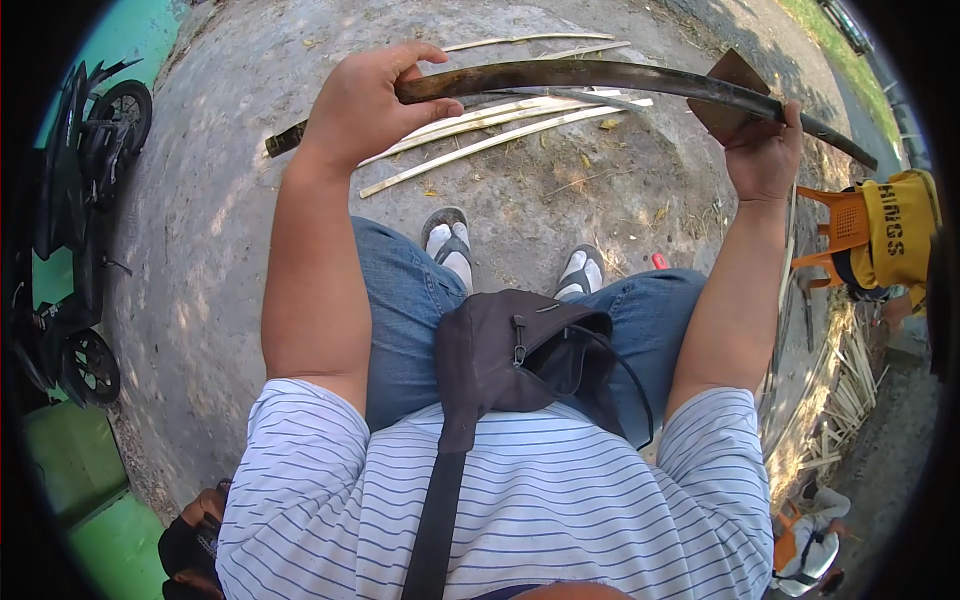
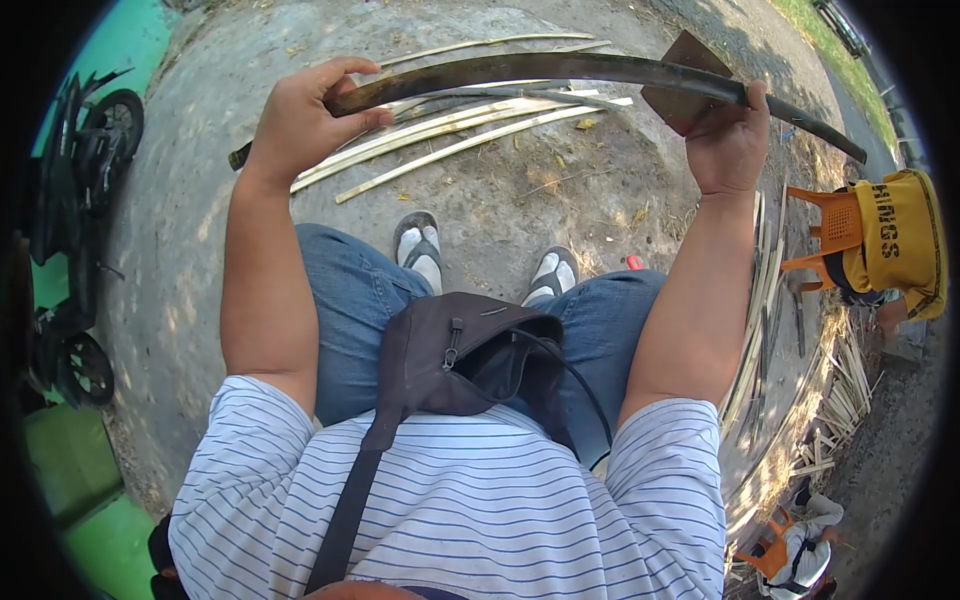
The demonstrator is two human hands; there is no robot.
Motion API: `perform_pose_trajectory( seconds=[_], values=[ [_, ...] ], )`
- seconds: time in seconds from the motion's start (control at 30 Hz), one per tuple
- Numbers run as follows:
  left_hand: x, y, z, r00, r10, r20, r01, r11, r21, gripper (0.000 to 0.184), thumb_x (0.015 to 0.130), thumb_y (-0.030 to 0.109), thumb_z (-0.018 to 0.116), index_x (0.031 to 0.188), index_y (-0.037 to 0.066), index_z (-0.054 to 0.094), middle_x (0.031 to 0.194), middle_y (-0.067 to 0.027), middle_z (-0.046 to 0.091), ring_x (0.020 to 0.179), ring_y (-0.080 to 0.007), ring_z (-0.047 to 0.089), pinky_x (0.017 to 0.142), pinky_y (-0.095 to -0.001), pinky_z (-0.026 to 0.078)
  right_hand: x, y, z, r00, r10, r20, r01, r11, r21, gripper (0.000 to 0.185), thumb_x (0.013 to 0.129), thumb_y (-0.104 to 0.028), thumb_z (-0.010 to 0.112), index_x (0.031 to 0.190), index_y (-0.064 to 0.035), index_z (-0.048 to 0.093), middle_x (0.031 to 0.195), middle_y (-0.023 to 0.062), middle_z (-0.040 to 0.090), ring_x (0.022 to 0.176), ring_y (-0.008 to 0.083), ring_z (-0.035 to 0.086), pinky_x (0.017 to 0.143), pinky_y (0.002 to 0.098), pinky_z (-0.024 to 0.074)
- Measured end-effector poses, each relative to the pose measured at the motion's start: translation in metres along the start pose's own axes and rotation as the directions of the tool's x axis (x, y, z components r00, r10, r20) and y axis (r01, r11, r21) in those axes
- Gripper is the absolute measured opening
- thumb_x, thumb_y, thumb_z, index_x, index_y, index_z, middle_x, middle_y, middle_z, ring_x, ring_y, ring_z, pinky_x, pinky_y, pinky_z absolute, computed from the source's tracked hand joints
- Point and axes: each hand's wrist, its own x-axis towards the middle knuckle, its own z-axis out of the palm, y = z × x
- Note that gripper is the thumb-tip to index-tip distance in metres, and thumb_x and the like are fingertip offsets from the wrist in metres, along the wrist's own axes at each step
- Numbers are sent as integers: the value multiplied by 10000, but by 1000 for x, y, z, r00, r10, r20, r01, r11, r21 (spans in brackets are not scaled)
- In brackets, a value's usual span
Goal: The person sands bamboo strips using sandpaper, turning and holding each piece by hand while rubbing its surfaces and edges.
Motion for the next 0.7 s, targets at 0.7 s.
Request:
perform_pose_trajectory(
  seconds=[0.7],
  values=[
    [20,14,73,907,-278,-315,-47,679,-733,219,1049,191,550,1114,1,638,901,-58,685,760,-102,627,733,-252,530,-22,150,113,972,122,201,174,200,-964,649,917,-495,760,1286,33,677,1122,177,666,1033,270,649,874,383,527]
  ],
)
